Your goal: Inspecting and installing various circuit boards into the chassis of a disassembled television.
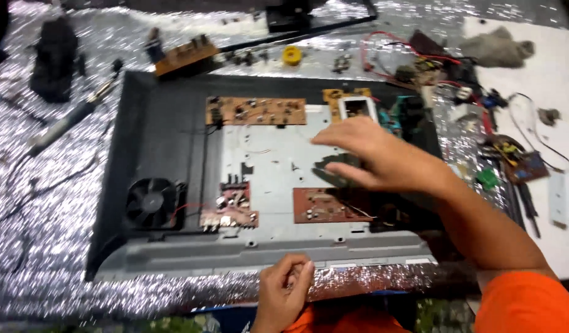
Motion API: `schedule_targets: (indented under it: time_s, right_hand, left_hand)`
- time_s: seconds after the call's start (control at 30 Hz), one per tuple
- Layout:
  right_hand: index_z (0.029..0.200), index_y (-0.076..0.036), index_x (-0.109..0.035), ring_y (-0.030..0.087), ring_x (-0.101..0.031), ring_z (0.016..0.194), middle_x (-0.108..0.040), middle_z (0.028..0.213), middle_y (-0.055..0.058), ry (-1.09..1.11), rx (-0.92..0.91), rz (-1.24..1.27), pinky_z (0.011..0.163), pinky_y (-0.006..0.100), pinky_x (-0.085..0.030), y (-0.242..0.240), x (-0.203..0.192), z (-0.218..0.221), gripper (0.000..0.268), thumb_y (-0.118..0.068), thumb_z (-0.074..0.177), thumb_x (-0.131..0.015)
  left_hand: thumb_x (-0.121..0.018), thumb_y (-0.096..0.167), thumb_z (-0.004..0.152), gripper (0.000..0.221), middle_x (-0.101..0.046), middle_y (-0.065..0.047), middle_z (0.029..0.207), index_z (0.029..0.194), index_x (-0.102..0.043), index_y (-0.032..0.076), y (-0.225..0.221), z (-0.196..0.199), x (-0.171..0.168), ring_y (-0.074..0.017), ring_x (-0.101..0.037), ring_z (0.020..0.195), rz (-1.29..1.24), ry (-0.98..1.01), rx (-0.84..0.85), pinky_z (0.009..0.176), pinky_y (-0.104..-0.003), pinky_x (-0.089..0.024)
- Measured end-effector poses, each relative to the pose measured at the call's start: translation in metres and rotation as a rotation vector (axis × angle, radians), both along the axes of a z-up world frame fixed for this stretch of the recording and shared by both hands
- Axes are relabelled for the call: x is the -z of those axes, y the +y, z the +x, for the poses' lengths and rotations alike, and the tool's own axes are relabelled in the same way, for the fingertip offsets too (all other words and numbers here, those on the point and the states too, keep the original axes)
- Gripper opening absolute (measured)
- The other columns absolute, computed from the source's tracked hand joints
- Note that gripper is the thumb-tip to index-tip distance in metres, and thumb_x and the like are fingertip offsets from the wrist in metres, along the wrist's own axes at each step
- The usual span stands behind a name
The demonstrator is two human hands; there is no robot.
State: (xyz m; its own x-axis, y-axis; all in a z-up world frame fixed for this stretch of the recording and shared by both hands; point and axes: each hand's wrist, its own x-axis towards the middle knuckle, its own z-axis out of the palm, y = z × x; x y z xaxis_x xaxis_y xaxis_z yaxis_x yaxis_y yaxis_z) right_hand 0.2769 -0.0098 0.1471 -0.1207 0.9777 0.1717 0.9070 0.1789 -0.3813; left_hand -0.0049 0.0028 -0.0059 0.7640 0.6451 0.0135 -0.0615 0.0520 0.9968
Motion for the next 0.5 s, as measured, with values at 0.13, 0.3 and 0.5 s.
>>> schedule_targets:
  time_s: [0.13, 0.3, 0.5]
  right_hand:
    - [0.132, -0.007, -0.064, 0.030, -0.064, 0.120, -0.068, 0.131, 0.013, -0.001, 0.279, -0.005, 0.104, 0.044, -0.050, -0.065, -0.015, 0.019, 0.044, -0.015, 0.089, -0.072]
    - [0.121, -0.001, -0.070, 0.028, -0.069, 0.118, -0.073, 0.125, 0.013, 0.054, 0.626, 0.055, 0.102, 0.039, -0.053, -0.143, -0.004, 0.017, 0.045, -0.007, 0.077, -0.078]
    - [0.120, -0.005, -0.073, 0.027, -0.069, 0.120, -0.073, 0.130, 0.012, 0.267, 0.850, -0.014, 0.105, 0.041, -0.053, -0.197, 0.030, 0.008, 0.051, -0.012, 0.070, -0.083]
  left_hand:
    - [-0.070, 0.004, 0.085, 0.005, -0.061, 0.003, 0.051, 0.081, -0.074, 0.003, -0.002, 0.002, 0.010, -0.0062, -0.044, 0.041, 0.069, 0.044, 0.033, 0.038, -0.022, -0.031]
    - [-0.074, 0.009, 0.080, 0.006, -0.066, 0.000, 0.046, 0.077, -0.077, 0.005, -0.007, -0.001, 0.036, -0.0068, -0.055, 0.036, 0.075, 0.161, -0.054, 0.034, -0.020, -0.043]
    - [-0.078, 0.009, 0.072, 0.004, -0.066, 0.001, 0.041, 0.073, -0.081, 0.007, -0.011, -0.006, 0.059, -0.0045, -0.051, 0.033, 0.139, 0.298, -0.166, 0.035, -0.018, -0.037]
